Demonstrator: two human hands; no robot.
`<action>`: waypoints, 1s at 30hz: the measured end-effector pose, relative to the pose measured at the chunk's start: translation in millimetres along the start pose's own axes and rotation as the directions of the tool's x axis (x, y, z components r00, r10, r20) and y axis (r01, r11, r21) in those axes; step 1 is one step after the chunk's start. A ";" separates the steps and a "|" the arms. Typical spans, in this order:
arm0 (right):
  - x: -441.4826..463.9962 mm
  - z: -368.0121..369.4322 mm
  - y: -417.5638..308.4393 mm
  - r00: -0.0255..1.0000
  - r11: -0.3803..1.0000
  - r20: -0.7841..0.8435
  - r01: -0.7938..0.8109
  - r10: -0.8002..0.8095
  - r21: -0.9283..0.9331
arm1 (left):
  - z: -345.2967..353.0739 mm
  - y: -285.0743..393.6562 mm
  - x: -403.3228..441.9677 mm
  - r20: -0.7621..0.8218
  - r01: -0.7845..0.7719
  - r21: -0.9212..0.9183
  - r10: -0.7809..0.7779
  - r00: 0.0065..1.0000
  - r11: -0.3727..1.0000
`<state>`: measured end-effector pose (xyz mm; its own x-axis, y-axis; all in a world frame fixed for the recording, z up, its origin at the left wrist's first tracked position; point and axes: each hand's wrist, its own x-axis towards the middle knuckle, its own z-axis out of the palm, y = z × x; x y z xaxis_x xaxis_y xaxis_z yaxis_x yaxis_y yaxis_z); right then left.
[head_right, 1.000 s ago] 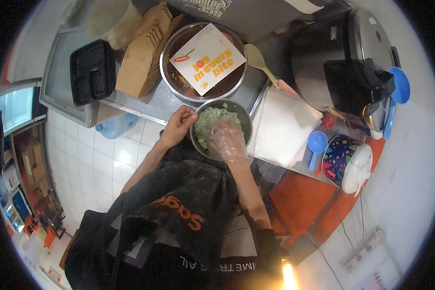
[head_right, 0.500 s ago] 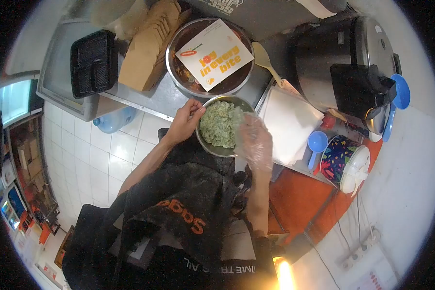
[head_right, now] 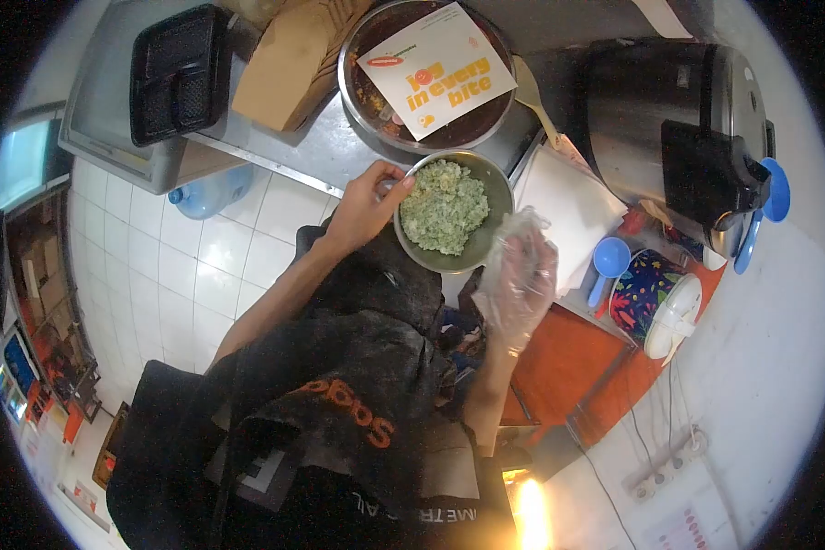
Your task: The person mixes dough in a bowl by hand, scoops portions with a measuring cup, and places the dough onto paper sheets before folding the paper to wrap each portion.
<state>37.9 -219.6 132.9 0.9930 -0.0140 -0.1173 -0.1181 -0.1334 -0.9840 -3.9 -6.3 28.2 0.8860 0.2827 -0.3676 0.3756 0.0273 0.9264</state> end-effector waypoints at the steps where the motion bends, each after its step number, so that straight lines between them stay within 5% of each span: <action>1: 0.2 2.5 7.3 0.996 0.969 0.084 0.030 -0.009 -0.245 | -0.7 1.6 -7.0 0.006 0.024 -0.011 -0.024 1.000 1.000; 2: 1.3 2.0 17.0 0.986 0.878 0.164 0.077 0.002 -0.473 | 1.1 -5.0 -14.2 0.009 0.018 -0.010 -0.018 1.000 1.000; 3: 5.8 0.7 28.3 0.946 0.883 0.185 -0.163 0.267 -0.440 | 4.1 -15.3 -21.5 0.018 0.044 0.008 -0.044 0.999 0.999; 4: 7.3 -3.7 36.4 0.947 0.885 0.186 -0.160 0.263 -0.438 | 6.3 -24.5 -27.9 0.024 0.071 0.027 -0.072 0.997 0.997; 6: 8.0 11.7 31.3 0.865 0.600 0.482 0.315 0.137 -0.736 | 6.8 -22.8 -39.6 0.060 0.122 -0.070 -0.118 0.991 0.990; 9: 19.3 13.0 65.5 0.752 0.533 0.659 0.548 0.024 -0.645 | 12.9 -29.2 -44.3 0.046 0.105 -0.158 -0.099 0.994 0.982; 12: 52.6 6.2 74.4 0.763 0.518 0.618 0.458 0.186 -0.722 | 25.4 -23.1 -42.4 -0.099 0.035 -0.238 -0.060 0.993 0.971; 16: 55.9 16.0 49.3 0.530 0.381 0.848 0.789 -0.025 -0.482 | 54.7 -26.8 -50.6 -0.377 -0.041 -0.278 -0.069 0.924 0.960; 18: 51.4 22.6 73.1 0.291 0.298 0.928 0.930 -0.232 -0.217 | 66.5 -23.8 -58.6 -0.426 -0.010 -0.282 -0.116 0.897 0.959; 20: 63.2 12.8 67.0 0.228 0.285 0.935 0.947 -0.273 -0.148 | 78.1 -24.6 -68.2 -0.471 0.032 -0.290 -0.172 0.865 0.956; 22: 94.1 -0.2 52.7 0.276 0.288 0.952 0.908 0.131 -0.303 | 88.5 -24.4 -60.6 -0.606 -0.031 -0.201 -0.099 0.789 0.979; 24: 121.1 -10.2 30.3 0.166 0.309 0.983 0.933 0.083 -0.184 | 98.4 -22.0 -57.6 -0.676 -0.024 -0.202 -0.121 0.726 0.979; 26: 132.6 -0.5 26.0 0.272 0.425 0.959 0.879 -0.075 -0.216 | 108.8 -25.0 -65.2 -0.742 -0.122 -0.263 -0.120 0.660 0.957; 27: 132.8 11.2 30.0 0.235 0.426 0.969 0.886 -0.072 -0.183 | 117.3 -21.5 -74.6 -0.756 -0.060 -0.273 -0.175 0.631 0.960; 28: 130.1 25.3 34.2 0.171 0.394 0.952 0.917 -0.255 -0.060 | 127.4 -21.8 -83.4 -0.776 -0.063 -0.277 -0.184 0.604 0.959; 29: 125.9 31.5 37.2 0.104 0.345 0.899 0.937 -0.425 0.054 | 140.1 -21.5 -92.4 -0.721 -0.049 -0.405 -0.286 0.631 0.913; 30: 121.6 30.0 40.5 0.078 0.344 0.903 0.935 -0.423 0.081 | 150.1 -19.3 -98.6 -0.651 -0.033 -0.525 -0.376 0.659 0.850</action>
<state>153.9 -197.0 74.8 0.1254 0.9499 0.2865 0.8880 0.0213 -0.4594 -57.7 -178.6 34.2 0.2655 0.8004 -0.5374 0.1469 0.5173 0.8431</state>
